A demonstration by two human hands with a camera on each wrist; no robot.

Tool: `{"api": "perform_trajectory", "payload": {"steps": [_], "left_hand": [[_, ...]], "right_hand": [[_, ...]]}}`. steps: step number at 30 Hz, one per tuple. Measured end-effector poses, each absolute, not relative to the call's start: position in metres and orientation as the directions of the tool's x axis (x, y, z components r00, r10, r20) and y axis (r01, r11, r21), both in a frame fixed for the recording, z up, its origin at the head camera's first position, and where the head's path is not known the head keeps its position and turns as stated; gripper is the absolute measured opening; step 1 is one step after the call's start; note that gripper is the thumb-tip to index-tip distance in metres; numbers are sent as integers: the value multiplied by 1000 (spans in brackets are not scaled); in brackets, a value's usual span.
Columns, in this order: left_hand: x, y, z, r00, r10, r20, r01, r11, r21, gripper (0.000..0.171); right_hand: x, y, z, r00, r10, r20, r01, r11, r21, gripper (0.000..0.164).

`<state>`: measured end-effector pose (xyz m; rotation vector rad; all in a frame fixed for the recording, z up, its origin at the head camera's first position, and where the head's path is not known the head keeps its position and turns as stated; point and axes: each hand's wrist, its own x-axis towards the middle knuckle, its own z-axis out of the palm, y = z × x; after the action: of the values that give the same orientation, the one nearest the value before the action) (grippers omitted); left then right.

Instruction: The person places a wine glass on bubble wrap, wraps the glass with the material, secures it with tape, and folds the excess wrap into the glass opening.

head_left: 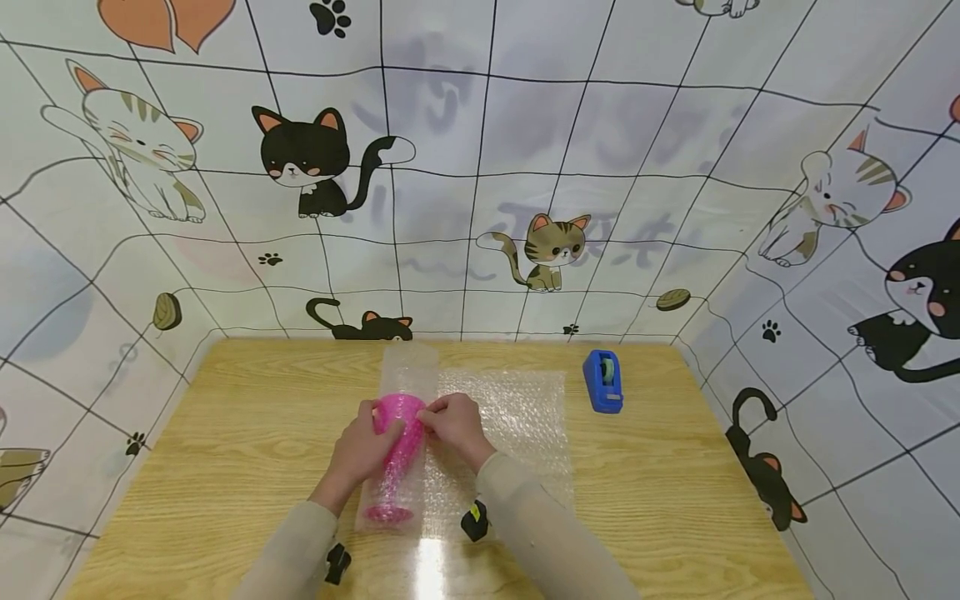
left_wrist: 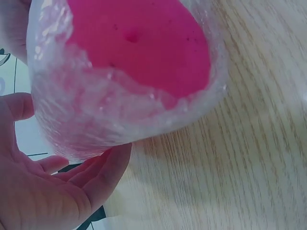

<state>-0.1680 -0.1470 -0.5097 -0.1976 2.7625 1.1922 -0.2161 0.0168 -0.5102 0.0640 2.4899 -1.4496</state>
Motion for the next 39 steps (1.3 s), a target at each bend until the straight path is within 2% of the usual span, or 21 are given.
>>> {"api": "perform_trajectory", "payload": {"steps": [9,21,30,39], "left_hand": [[-170,-148,-509,-967,-76,-243,-237,616,751,76],[-175,-144,-513,-971,-77,-228,-223,639,736,81],[-173,-140,-511,-975,-82,-208,-210,649,731,84],[-173,-136,-513,-981,-78,-178,-186,646,741,82]], "right_hand": [[-216,19,-512,-964,-119,-237,149,493,-857,20],[-215,21,-509,-970,-107,-217,129,530,-838,20],[-215,23,-510,-964,-139,-227,109,571,-813,33],[-216,24,-515,-946,-154,-284,170,510,-843,43]]}}
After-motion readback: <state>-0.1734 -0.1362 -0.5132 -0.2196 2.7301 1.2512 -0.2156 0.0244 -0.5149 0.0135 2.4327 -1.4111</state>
